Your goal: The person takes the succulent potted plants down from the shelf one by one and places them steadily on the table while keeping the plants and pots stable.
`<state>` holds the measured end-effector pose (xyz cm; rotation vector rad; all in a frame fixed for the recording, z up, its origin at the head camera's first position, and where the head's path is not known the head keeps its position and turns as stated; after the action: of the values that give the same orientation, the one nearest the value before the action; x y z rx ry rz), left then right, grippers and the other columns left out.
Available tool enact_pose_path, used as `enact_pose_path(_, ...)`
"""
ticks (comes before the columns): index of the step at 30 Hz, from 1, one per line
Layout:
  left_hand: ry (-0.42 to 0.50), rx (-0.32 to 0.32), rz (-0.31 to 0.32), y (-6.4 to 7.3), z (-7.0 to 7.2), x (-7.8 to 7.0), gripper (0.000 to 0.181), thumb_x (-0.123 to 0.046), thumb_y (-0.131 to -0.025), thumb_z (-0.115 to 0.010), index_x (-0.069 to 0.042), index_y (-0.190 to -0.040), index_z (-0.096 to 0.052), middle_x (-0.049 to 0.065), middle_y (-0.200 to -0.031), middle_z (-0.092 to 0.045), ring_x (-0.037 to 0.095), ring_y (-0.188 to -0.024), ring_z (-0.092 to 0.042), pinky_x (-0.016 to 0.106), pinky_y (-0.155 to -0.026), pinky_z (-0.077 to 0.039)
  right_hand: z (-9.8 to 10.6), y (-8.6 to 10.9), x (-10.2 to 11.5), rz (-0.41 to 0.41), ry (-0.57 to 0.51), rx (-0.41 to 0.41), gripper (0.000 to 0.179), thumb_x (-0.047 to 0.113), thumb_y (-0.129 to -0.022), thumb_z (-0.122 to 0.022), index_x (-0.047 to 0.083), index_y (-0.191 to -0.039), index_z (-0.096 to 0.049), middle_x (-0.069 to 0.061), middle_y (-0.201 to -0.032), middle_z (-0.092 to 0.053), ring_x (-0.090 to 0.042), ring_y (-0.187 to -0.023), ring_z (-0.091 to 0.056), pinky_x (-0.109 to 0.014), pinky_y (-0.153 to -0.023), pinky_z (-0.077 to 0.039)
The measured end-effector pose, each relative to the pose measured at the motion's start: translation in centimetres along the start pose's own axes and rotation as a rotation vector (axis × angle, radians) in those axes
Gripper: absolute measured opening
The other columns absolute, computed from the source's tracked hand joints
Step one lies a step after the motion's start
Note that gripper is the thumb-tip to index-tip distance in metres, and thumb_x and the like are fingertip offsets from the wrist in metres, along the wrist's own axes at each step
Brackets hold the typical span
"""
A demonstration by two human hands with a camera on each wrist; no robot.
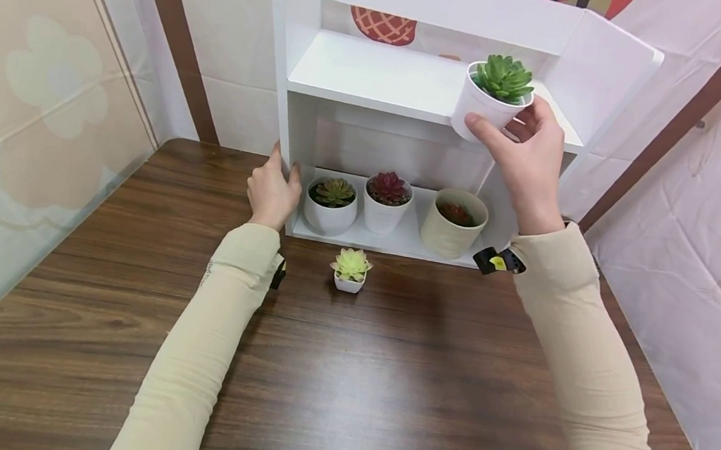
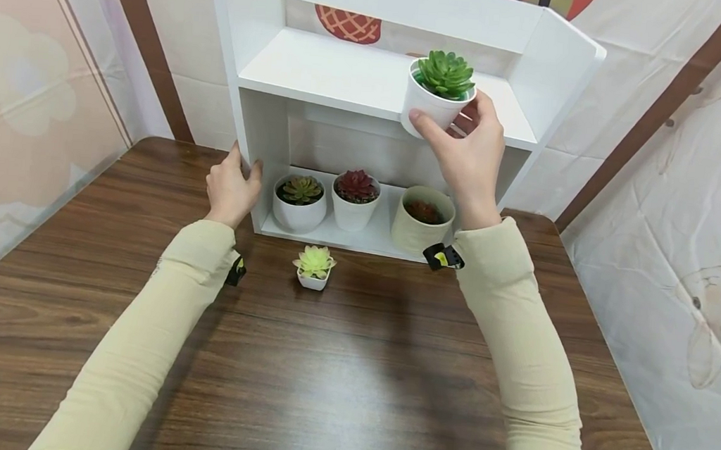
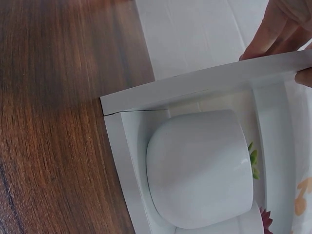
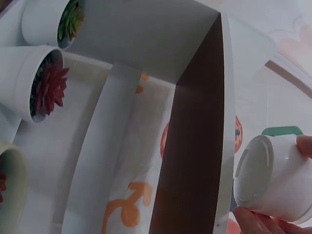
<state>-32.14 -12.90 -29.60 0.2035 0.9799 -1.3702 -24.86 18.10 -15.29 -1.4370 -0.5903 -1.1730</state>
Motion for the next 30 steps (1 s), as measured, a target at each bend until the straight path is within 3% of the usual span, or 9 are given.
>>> enact_pose_path(10,-0.001,-0.004,-0.001,0.0,0.0,0.0,0.048,-0.025,-0.097,-0.051,-0.012,-0.142,-0.044,0.027,-0.120,-0.062,0.050,-0.105,-0.060,0.060,-0.083,-0.047,-0.7,1.9,0.1,0.022,-0.037,0.046,0.063,0.015,-0.072,-0.082,0.012,-0.128,-0.054,-0.004,-0.120,-0.061,-0.018,-0.106,-0.063,-0.031,-0.096,-0.048)
enact_pose_path(20,-0.001,0.001,0.000,-0.1,-0.1,0.0,0.049,-0.026,-0.096,-0.051,-0.012,-0.142,-0.044,0.027,-0.120,-0.062,0.050,-0.105,-0.060,0.060,-0.082,-0.047,-0.7,3.0,-0.9,0.039,0.054,0.089,0.062,0.016,-0.074,-0.081,0.012,-0.130,-0.054,-0.005,-0.118,-0.061,-0.015,-0.104,-0.064,-0.029,-0.091,-0.051)
enact_pose_path(30,-0.003,-0.005,-0.002,-0.1,0.0,0.0,0.048,-0.026,-0.096,-0.052,-0.012,-0.142,-0.045,0.027,-0.119,-0.063,0.050,-0.104,-0.060,0.060,-0.081,-0.047,-1.1,4.3,-2.3,0.026,0.069,0.151,0.063,0.012,-0.075,-0.080,0.010,-0.131,-0.051,-0.007,-0.121,-0.059,-0.017,-0.106,-0.063,-0.028,-0.090,-0.051)
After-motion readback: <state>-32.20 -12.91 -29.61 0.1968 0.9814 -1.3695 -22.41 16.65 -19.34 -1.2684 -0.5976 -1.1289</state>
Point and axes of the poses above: each hand's wrist, its own y-axis away from the middle knuckle, its own z-axis out of the back of the hand, x = y × z, the point moved 3 cm from there along -y, towards the middle knuckle
